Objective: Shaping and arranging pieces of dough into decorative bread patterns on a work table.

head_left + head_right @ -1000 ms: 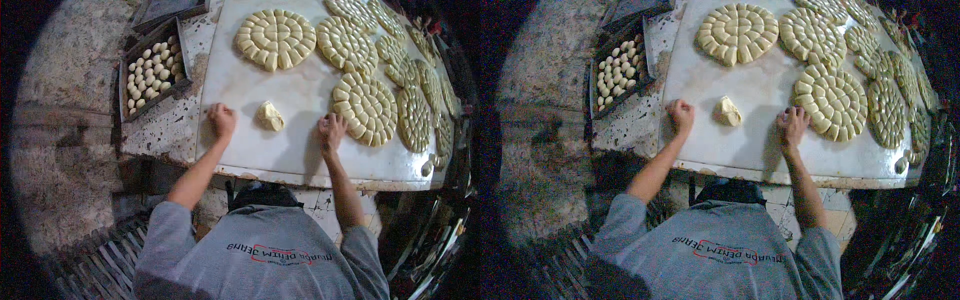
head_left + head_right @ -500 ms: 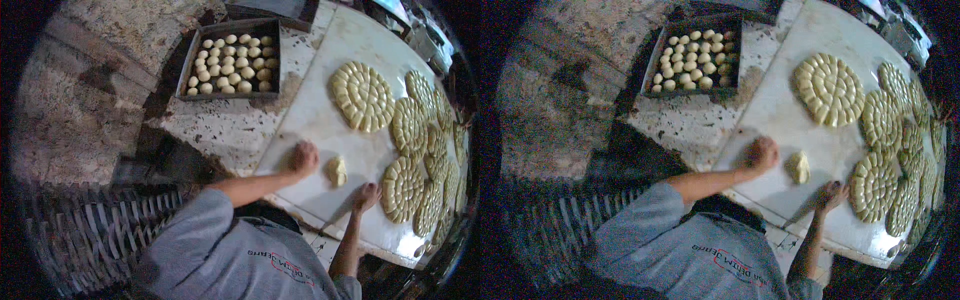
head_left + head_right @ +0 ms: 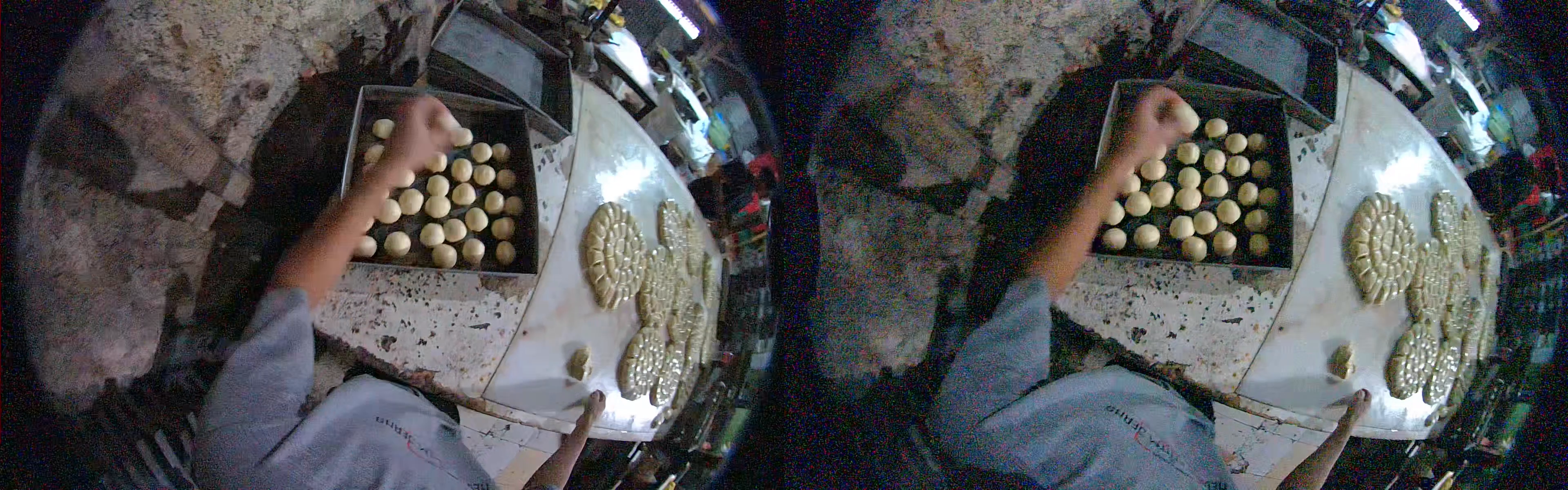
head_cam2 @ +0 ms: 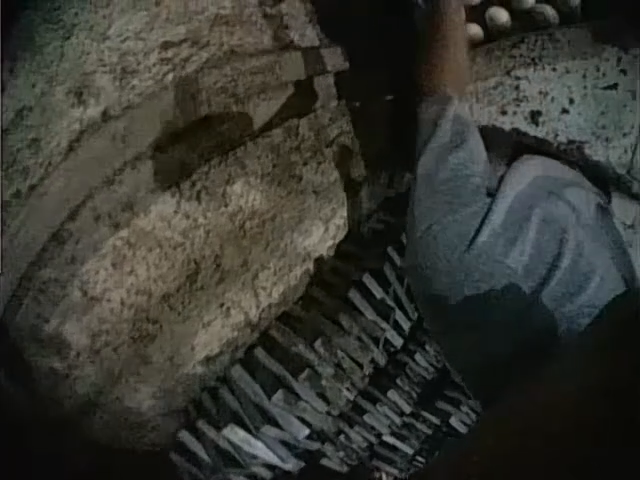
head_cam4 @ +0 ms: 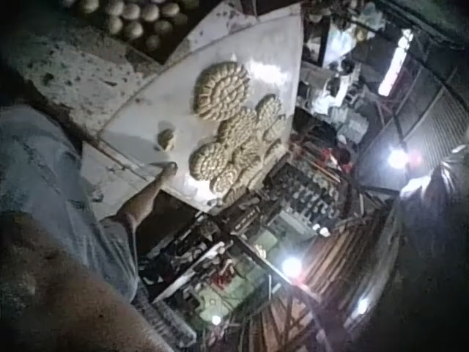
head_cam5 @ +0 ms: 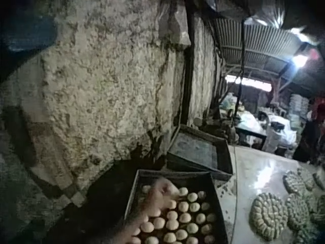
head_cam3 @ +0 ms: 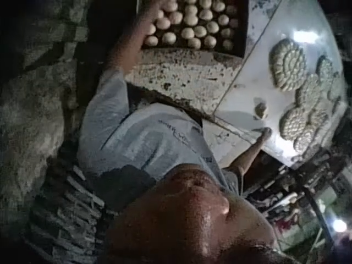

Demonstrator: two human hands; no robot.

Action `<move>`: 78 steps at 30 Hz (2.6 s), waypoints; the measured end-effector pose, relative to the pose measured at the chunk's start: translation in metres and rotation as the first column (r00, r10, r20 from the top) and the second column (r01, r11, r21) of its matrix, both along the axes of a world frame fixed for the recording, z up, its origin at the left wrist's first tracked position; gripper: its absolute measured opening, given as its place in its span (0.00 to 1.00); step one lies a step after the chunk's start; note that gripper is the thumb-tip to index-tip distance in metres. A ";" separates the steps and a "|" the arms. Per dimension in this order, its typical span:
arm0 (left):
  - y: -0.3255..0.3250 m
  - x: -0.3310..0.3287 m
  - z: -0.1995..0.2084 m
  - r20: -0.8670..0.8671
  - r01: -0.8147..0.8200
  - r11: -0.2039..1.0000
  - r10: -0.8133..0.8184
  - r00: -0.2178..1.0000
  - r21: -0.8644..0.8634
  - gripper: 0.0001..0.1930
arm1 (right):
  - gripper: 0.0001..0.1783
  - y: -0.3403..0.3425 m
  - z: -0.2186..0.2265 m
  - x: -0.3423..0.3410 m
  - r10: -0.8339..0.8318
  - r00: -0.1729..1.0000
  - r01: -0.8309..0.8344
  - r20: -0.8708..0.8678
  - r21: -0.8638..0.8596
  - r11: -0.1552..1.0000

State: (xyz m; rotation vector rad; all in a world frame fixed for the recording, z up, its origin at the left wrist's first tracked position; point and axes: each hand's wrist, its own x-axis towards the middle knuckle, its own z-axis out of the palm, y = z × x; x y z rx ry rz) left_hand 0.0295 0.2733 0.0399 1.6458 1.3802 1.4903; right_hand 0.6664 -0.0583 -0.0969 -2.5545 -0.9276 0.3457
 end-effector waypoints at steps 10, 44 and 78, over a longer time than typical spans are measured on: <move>-0.007 -0.111 -0.076 0.361 -0.350 0.933 0.300 0.883 0.082 0.19 | 0.25 0.213 0.204 -0.257 0.634 0.767 -0.319 -0.100 0.798 0.512; -0.196 0.418 -0.128 0.270 0.280 0.716 -0.131 0.954 -0.639 0.18 | 0.11 0.009 -0.018 0.017 0.648 0.662 -0.239 -0.376 0.713 0.659; -0.266 0.394 -0.185 -0.753 0.078 0.983 0.077 0.653 0.168 0.06 | 0.10 0.012 -0.085 0.077 0.701 0.671 -0.541 -0.244 0.485 0.687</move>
